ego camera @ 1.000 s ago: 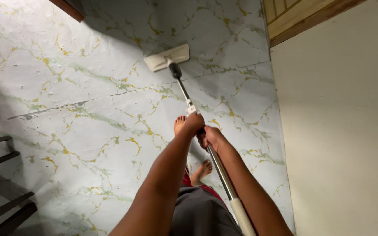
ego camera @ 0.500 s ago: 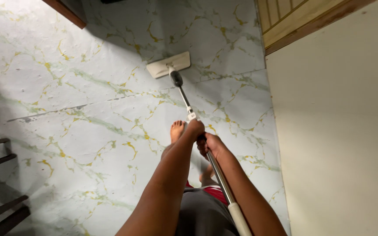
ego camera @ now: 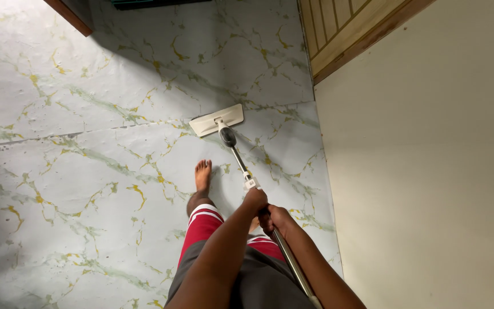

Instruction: The person mops the floor and arranges the chairs.

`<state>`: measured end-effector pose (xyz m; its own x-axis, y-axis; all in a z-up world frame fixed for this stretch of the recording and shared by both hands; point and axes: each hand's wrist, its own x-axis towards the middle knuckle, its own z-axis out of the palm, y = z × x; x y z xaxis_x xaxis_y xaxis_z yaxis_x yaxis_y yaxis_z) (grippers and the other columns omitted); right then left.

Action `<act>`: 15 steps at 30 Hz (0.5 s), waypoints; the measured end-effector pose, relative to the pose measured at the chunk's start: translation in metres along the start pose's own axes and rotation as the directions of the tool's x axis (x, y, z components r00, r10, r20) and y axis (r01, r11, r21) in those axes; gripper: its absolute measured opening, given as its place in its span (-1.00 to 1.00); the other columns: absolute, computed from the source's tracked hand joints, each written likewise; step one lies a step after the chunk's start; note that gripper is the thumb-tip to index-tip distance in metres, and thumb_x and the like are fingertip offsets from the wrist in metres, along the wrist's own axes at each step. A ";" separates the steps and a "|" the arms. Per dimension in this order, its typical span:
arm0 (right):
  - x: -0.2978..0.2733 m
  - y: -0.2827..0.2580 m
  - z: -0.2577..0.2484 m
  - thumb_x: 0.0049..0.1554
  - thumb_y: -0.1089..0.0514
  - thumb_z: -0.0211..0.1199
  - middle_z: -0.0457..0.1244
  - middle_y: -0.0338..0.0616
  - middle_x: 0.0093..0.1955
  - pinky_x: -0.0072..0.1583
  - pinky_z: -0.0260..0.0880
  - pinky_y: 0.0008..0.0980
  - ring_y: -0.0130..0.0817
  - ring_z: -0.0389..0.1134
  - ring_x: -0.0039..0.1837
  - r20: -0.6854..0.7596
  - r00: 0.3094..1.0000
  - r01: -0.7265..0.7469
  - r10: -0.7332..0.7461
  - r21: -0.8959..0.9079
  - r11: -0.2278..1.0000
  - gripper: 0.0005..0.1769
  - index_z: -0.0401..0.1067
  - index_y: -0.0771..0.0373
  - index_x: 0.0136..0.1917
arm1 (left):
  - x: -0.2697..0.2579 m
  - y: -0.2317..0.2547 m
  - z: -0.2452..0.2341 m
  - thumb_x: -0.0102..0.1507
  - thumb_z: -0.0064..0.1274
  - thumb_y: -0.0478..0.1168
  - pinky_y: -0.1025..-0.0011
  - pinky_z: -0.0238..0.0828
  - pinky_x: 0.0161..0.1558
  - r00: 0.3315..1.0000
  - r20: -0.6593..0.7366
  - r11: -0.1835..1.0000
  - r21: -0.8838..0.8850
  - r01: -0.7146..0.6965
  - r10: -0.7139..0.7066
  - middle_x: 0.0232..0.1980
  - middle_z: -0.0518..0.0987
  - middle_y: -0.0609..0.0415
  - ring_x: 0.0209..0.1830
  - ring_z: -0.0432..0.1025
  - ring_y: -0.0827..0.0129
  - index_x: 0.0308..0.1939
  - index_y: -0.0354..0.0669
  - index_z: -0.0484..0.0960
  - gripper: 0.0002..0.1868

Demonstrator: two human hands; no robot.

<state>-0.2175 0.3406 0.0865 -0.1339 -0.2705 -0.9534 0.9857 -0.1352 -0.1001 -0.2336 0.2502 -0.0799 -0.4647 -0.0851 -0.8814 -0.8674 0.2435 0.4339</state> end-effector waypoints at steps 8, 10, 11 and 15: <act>0.061 -0.062 0.037 0.34 -0.02 -0.23 0.03 -0.26 -0.54 -0.53 -0.12 -0.49 -0.51 -0.11 -0.59 0.008 1.000 -0.007 0.007 -0.055 0.998 -0.52 0.25 0.23 -0.32 | 0.051 0.039 -0.058 0.37 -0.14 -0.06 0.11 0.51 -0.22 0.992 -0.047 0.993 0.015 -0.114 0.114 -0.24 0.64 -0.33 -0.21 0.58 -0.12 -0.15 -0.40 0.61 -0.59; 0.058 -0.096 0.069 0.32 0.01 -0.24 0.01 -0.30 -0.55 -0.53 -0.12 -0.49 -0.54 -0.12 -0.59 0.037 0.999 -0.008 0.008 -0.005 1.000 -0.54 0.24 0.20 -0.32 | 0.058 0.071 -0.090 0.37 -0.14 -0.07 0.13 0.52 -0.22 0.996 -0.025 0.996 0.013 -0.086 0.086 -0.24 0.64 -0.32 -0.22 0.59 -0.12 -0.16 -0.41 0.61 -0.59; 0.061 -0.112 0.084 0.33 0.02 -0.24 0.00 -0.33 -0.54 -0.52 -0.11 -0.53 -0.57 -0.11 -0.57 0.042 0.999 -0.005 0.005 0.006 1.000 -0.55 0.25 0.21 -0.31 | 0.063 0.087 -0.108 0.37 -0.15 -0.08 0.14 0.51 -0.24 0.996 -0.023 0.996 0.009 -0.090 0.090 -0.25 0.63 -0.32 -0.23 0.59 -0.10 -0.16 -0.42 0.59 -0.60; 0.090 -0.167 0.126 0.33 0.06 -0.17 -0.01 -0.39 -0.53 -0.51 -0.09 -0.57 -0.63 -0.10 -0.55 0.070 0.998 -0.009 0.008 0.010 1.000 -0.60 0.25 0.20 -0.30 | 0.196 0.076 -0.129 0.29 -0.15 -0.21 0.19 0.52 -0.32 0.887 0.145 0.718 0.537 -0.443 0.439 -0.26 0.62 -0.25 -0.28 0.58 0.01 -0.21 -0.36 0.62 -0.71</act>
<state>-0.4069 0.2191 0.0529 -0.1330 -0.3378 -0.9318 0.9858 -0.1421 -0.0892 -0.4137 0.1278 -0.1954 -0.7668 0.1716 -0.6186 -0.3216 0.7313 0.6015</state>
